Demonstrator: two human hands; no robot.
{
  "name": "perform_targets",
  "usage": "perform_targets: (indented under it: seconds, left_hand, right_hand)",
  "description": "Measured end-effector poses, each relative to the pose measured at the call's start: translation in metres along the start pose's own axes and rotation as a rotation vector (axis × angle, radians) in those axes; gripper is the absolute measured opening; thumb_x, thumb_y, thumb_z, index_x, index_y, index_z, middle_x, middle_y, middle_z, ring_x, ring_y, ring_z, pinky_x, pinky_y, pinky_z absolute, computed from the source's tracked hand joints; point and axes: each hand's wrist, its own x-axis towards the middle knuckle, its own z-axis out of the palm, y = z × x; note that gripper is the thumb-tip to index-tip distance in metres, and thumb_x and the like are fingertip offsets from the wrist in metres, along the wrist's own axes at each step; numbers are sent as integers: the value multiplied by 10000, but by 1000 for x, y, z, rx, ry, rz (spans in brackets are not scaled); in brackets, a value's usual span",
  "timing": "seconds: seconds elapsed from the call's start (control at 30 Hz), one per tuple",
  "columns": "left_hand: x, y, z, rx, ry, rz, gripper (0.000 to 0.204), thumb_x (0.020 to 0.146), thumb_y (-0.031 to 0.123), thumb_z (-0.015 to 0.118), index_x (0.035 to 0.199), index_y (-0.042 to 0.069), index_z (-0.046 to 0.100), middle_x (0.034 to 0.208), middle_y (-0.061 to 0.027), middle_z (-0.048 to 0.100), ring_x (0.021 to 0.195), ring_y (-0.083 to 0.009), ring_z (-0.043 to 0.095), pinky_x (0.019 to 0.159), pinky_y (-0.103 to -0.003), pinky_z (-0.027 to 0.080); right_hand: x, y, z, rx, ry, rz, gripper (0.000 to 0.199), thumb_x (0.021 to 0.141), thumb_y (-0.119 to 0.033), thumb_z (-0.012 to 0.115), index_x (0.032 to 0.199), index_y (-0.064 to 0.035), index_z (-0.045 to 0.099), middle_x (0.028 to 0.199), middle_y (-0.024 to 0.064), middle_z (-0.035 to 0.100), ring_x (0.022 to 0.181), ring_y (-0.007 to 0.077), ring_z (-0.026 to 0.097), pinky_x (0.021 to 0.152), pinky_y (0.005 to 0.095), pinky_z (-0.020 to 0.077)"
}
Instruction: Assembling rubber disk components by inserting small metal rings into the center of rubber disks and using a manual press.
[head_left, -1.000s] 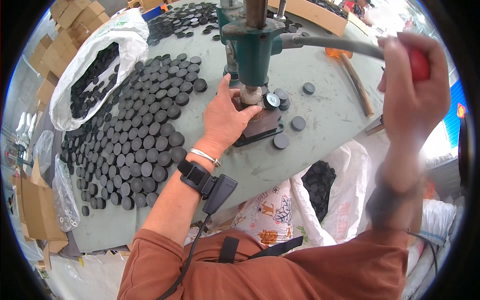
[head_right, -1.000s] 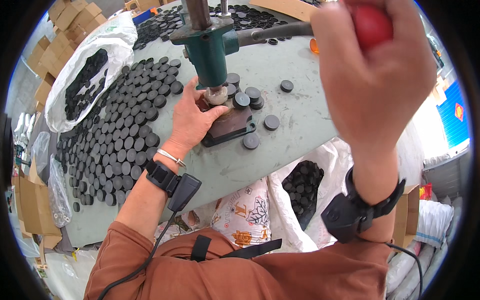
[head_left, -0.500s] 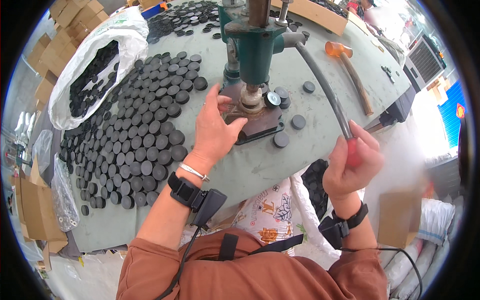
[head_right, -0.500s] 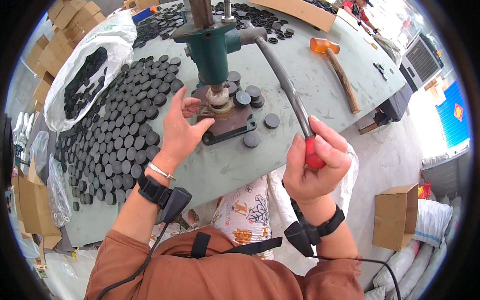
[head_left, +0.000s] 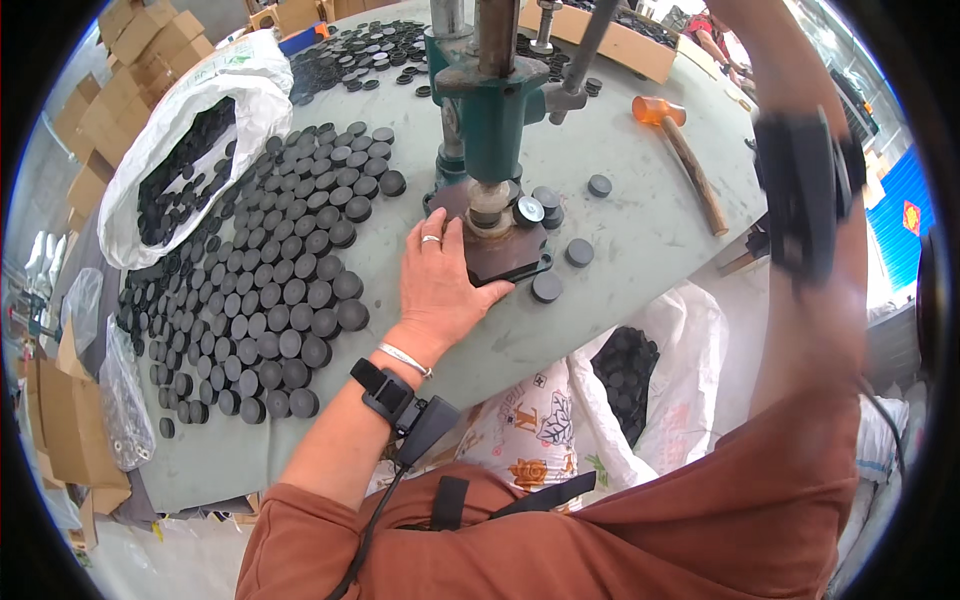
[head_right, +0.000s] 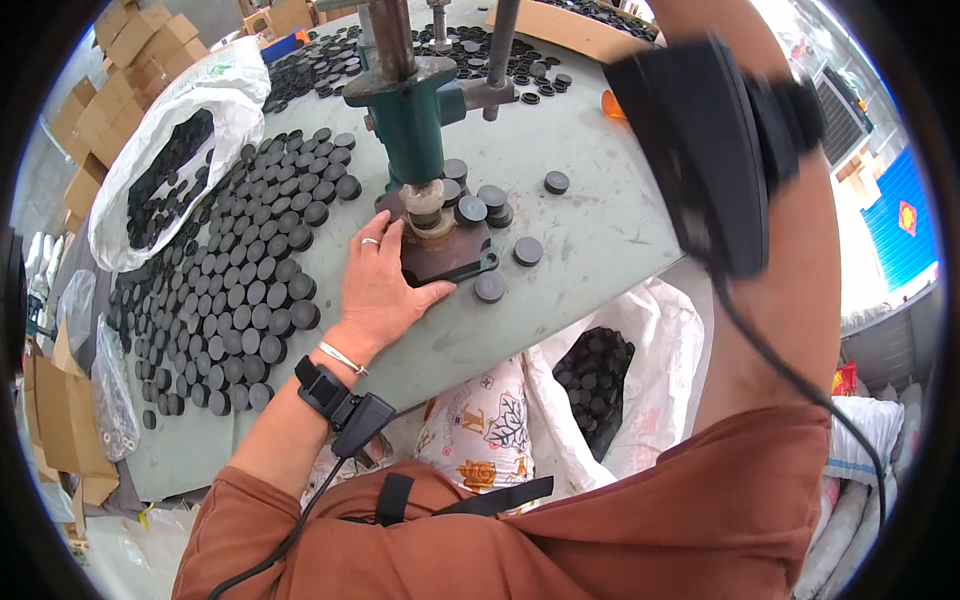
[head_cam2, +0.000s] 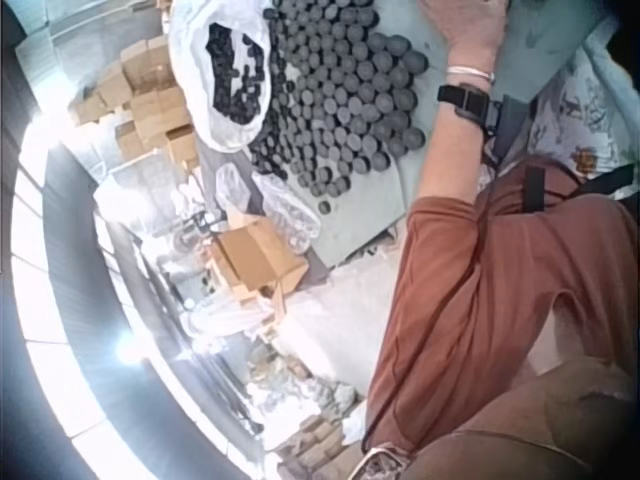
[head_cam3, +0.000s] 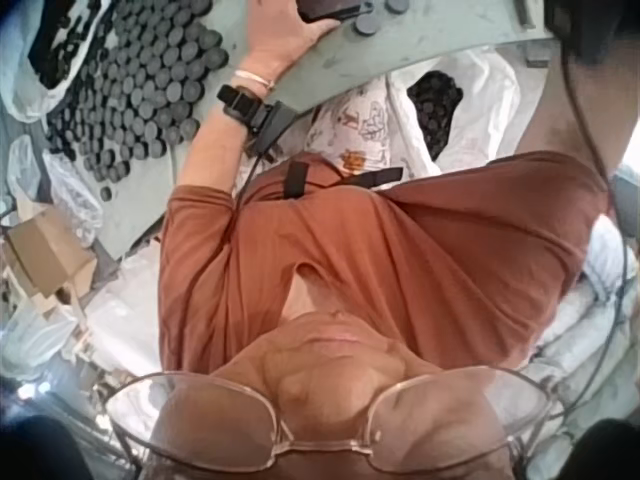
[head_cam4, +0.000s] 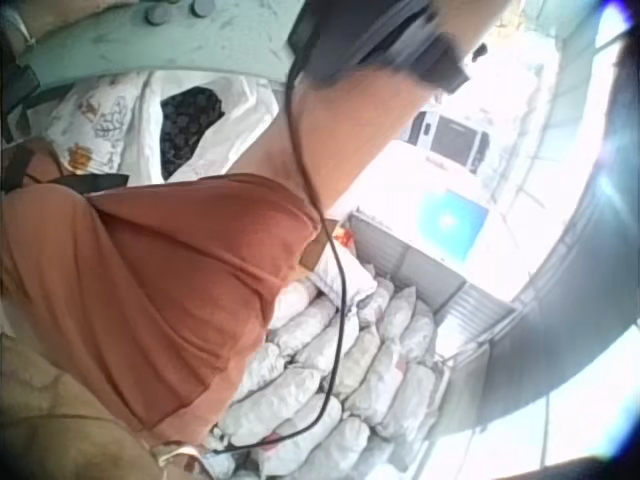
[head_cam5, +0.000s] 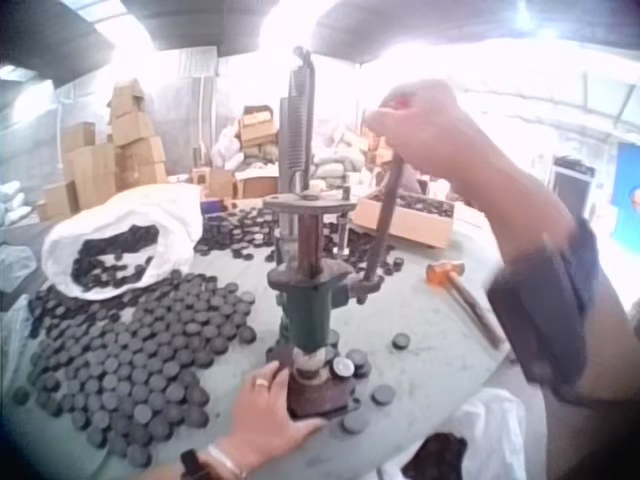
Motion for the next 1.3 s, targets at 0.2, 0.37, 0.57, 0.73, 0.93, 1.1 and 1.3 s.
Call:
perform_targets:
  seconds: [0.2, 0.37, 0.57, 0.73, 0.93, 1.1, 1.3]
  left_hand:
    - [-2, -14, -2, 21, -106, 10, 972, 636, 485, 795, 1321, -73, 390, 1366, -247, 384, 1254, -376, 390, 1044, -422, 360]
    - [5, -15, 1, 83, -113, 62, 1007, 645, 532, 770, 1336, -83, 370, 1382, -233, 375, 1219, -383, 409, 1039, -415, 367]
    - [9, -12, -5, 77, -173, 56, 1005, 638, 516, 779, 1338, -82, 375, 1384, -222, 387, 1173, -374, 436, 1016, -412, 379]
    - [6, -17, -5, 59, -143, 60, 976, 638, 485, 786, 1332, -77, 393, 1386, -212, 395, 1174, -363, 442, 1009, -414, 381]
    - [-1, -11, -16, 69, -27, 151, 749, 676, 363, 786, 1236, -47, 506, 1282, -181, 493, 1141, -337, 475, 976, -415, 398]
    - [-9, 0, -29, -161, 61, 202, 424, 721, 162, 764, 1078, -10, 615, 1042, -136, 627, 974, -278, 591, 833, -366, 490]
    - [-2, 17, -26, -559, 9, 10, 312, 777, 41, 701, 1069, -19, 608, 968, -132, 650, 770, -175, 645, 677, -270, 521]
  right_hand:
    - [61, 31, 51, 174, -396, 216, 334, 831, -250, 608, 965, 55, 638, 723, 91, 616, 620, 154, 575, 569, 295, 467]
    - [54, 33, 63, 268, -464, 266, 362, 839, -264, 603, 1003, 55, 643, 741, 96, 626, 629, 153, 584, 577, 298, 477]
    - [-81, 71, 44, 122, -4, 460, 304, 855, -340, 650, 831, -37, 652, 753, 0, 600, 619, 68, 511, 600, 225, 418]
    - [-216, 25, 68, 291, -619, 555, 314, 780, -234, 686, 1003, -14, 676, 771, 129, 653, 718, 269, 639, 679, 351, 507]
    - [-228, 29, 86, 287, -737, 460, 434, 782, -225, 689, 1149, -9, 608, 924, 181, 605, 865, 314, 610, 780, 378, 487]
    - [-237, 35, 90, 409, -614, 478, 339, 808, -187, 664, 1085, 5, 636, 898, 165, 616, 830, 309, 612, 754, 376, 486]
    - [-251, 29, 78, 550, -592, 651, 228, 841, -140, 641, 1015, 6, 661, 843, 133, 603, 722, 199, 601, 669, 303, 473]
